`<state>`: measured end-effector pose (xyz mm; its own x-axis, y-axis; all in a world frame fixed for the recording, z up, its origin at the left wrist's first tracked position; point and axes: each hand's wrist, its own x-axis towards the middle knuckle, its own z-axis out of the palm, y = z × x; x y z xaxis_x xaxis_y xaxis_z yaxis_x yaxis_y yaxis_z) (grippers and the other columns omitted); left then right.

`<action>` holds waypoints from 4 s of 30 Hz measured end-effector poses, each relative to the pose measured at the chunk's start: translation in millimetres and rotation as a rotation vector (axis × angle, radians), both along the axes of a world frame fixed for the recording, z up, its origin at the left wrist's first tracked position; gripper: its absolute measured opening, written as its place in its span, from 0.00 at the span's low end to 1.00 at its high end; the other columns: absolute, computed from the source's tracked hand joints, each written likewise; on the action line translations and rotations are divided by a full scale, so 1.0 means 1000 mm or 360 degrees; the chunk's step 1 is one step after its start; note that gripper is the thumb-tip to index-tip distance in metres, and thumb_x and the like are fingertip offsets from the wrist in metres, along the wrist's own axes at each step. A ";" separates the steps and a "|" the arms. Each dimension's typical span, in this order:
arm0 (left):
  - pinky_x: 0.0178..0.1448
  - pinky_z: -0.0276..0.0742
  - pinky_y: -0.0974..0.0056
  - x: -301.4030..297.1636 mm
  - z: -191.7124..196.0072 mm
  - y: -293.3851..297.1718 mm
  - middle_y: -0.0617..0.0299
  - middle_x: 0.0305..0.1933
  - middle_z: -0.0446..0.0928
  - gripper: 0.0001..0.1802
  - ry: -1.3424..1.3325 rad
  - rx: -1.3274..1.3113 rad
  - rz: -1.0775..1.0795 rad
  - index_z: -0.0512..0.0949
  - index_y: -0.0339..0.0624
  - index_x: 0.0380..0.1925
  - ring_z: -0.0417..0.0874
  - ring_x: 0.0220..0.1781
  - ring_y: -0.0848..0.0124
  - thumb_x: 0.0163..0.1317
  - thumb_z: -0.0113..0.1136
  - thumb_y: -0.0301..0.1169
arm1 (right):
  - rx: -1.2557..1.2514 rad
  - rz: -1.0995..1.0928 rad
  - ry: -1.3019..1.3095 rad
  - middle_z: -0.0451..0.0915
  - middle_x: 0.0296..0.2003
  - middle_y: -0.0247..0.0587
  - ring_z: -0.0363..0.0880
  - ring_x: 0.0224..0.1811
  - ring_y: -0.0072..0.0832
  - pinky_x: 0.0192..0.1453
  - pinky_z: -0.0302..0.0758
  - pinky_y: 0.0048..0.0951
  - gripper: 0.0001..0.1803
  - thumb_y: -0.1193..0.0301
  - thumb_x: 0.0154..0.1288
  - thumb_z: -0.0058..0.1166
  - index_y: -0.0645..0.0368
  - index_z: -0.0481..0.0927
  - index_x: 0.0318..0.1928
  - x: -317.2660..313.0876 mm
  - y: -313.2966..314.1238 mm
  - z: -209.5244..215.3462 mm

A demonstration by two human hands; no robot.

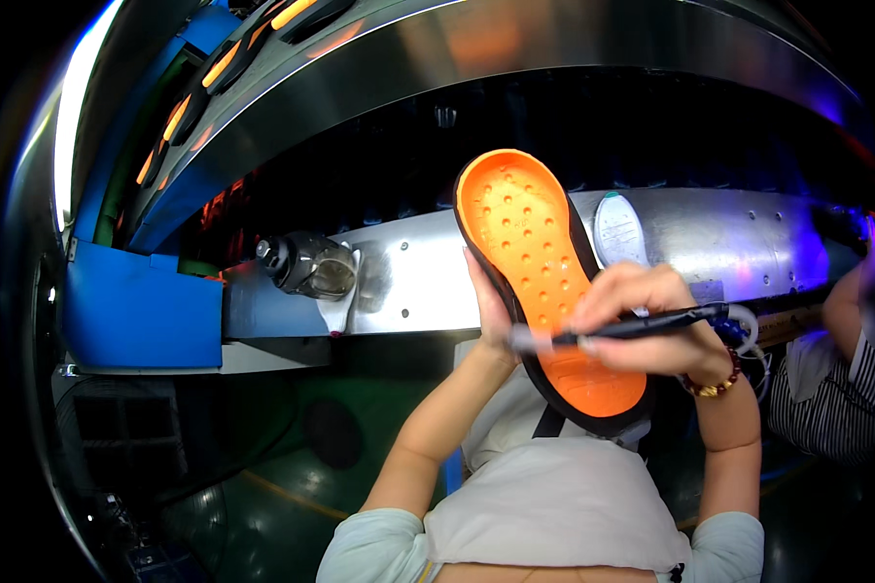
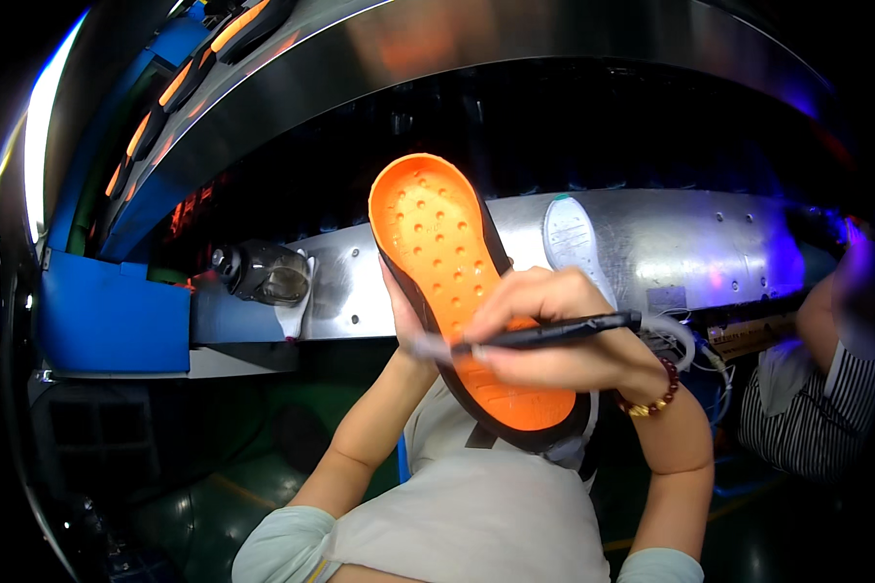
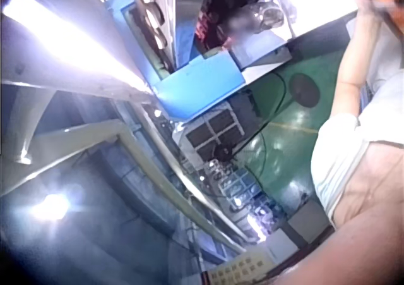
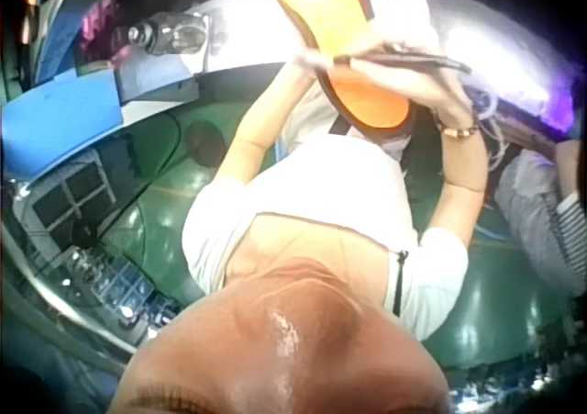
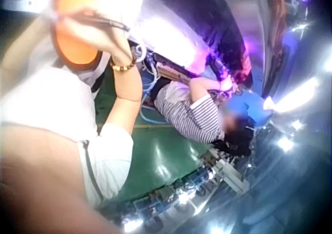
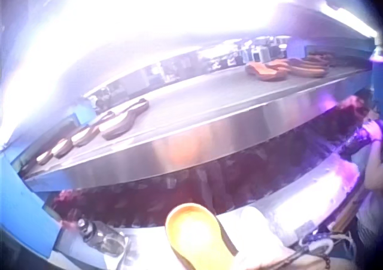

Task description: The person repeatedly picks up orange shoe soles from a conveyor belt, applies a dark substance to the bottom surface using a brush, and places them back on the belt. The process is repeated for multiple soles in a continuous loop.

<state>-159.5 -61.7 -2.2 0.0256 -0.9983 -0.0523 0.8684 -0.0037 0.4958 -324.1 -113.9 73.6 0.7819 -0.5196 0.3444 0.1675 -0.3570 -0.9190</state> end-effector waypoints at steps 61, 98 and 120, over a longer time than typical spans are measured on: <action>0.53 0.71 0.60 0.015 0.048 0.009 0.52 0.50 0.71 0.27 0.0152 -0.0570 0.0337 0.65 0.36 0.50 0.74 0.48 0.63 0.59 0.42 0.47 | 0.0753 -0.0278 -0.0666 0.79 0.35 0.48 0.78 0.41 0.35 0.50 0.70 0.35 0.11 0.84 0.42 0.57 0.64 0.78 0.32 -0.007 0.048 -0.010; 0.45 0.77 0.65 0.032 0.078 0.008 0.43 0.43 0.74 0.26 -0.0418 0.0484 -0.0684 0.66 0.26 0.47 0.79 0.39 0.62 0.55 0.49 0.38 | -0.0288 0.0594 0.0190 0.81 0.34 0.43 0.80 0.30 0.31 0.31 0.74 0.23 0.08 0.77 0.47 0.59 0.62 0.80 0.31 -0.016 -0.004 0.016; 0.44 0.76 0.66 0.057 0.052 0.032 0.48 0.42 0.75 0.26 -0.0374 0.0637 -0.0553 0.69 0.32 0.47 0.78 0.39 0.66 0.53 0.52 0.40 | -0.0287 0.0139 0.0292 0.80 0.33 0.47 0.80 0.40 0.35 0.46 0.75 0.28 0.11 0.82 0.43 0.60 0.62 0.79 0.32 -0.041 -0.017 0.004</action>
